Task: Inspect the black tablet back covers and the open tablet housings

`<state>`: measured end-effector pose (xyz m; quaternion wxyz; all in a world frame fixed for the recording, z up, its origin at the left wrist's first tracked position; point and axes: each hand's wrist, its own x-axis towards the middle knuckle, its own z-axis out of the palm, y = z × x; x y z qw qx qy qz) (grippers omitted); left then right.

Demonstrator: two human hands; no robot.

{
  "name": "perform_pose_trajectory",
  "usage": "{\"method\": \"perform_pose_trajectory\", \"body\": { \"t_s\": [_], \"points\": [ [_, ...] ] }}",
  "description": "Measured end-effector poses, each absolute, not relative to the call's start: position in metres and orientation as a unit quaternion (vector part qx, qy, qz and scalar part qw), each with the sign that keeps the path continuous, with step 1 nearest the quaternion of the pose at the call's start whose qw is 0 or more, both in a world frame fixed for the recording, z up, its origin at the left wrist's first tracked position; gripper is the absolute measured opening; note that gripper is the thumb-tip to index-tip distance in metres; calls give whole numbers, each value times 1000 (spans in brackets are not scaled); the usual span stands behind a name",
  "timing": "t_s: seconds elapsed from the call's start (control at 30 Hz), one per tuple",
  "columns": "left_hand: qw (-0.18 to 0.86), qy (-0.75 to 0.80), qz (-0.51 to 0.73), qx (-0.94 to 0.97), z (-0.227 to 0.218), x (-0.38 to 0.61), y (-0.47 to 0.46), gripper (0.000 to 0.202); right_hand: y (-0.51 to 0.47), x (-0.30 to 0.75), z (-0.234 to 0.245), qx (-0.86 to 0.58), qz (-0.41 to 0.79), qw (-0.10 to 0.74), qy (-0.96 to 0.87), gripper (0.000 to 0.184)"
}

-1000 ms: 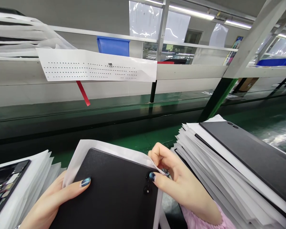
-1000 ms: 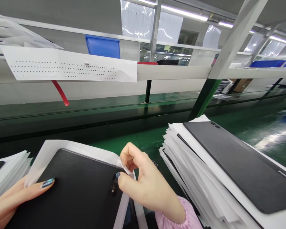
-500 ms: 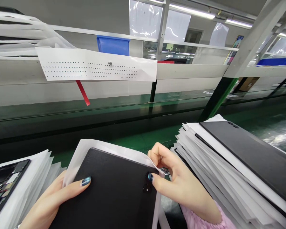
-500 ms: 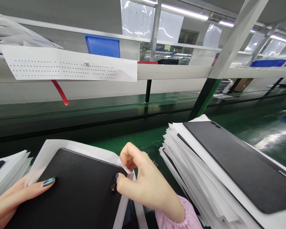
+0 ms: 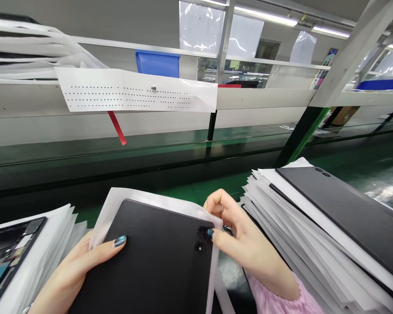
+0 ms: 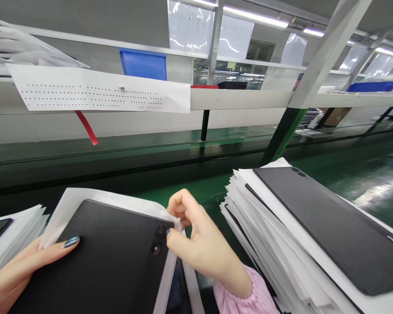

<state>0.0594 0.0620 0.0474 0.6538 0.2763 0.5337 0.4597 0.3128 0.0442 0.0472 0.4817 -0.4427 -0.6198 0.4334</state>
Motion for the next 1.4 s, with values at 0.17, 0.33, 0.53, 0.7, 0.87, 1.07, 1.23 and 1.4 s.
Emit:
{"method": "perform_pose_trajectory", "body": {
  "t_s": [0.17,0.33,0.53,0.7,0.87,1.07,1.23,1.4],
  "points": [
    [651,536,482,237,51,57,71,55,76,312,28,-373,575,453,-570,37],
    [635,524,541,174,53,56,88,28,90,303,13,-296,702,392,-517,37],
    [667,462,556,181,46,53,91,38,87,296,16,-322,742,450,-378,28],
    [680,394,507,353,35,53,79,45,94,299,19,-367,697,533,-310,20],
    [696,332,461,439,34,52,74,50,101,306,17,-388,669,561,-296,16],
    [726,259,438,462,34,48,76,69,102,314,13,-381,644,570,-339,12],
    [723,252,416,491,34,47,72,92,103,314,13,-381,663,569,-303,12],
    [712,293,413,486,39,49,67,102,99,314,17,-373,672,572,-287,14]
  ]
}}
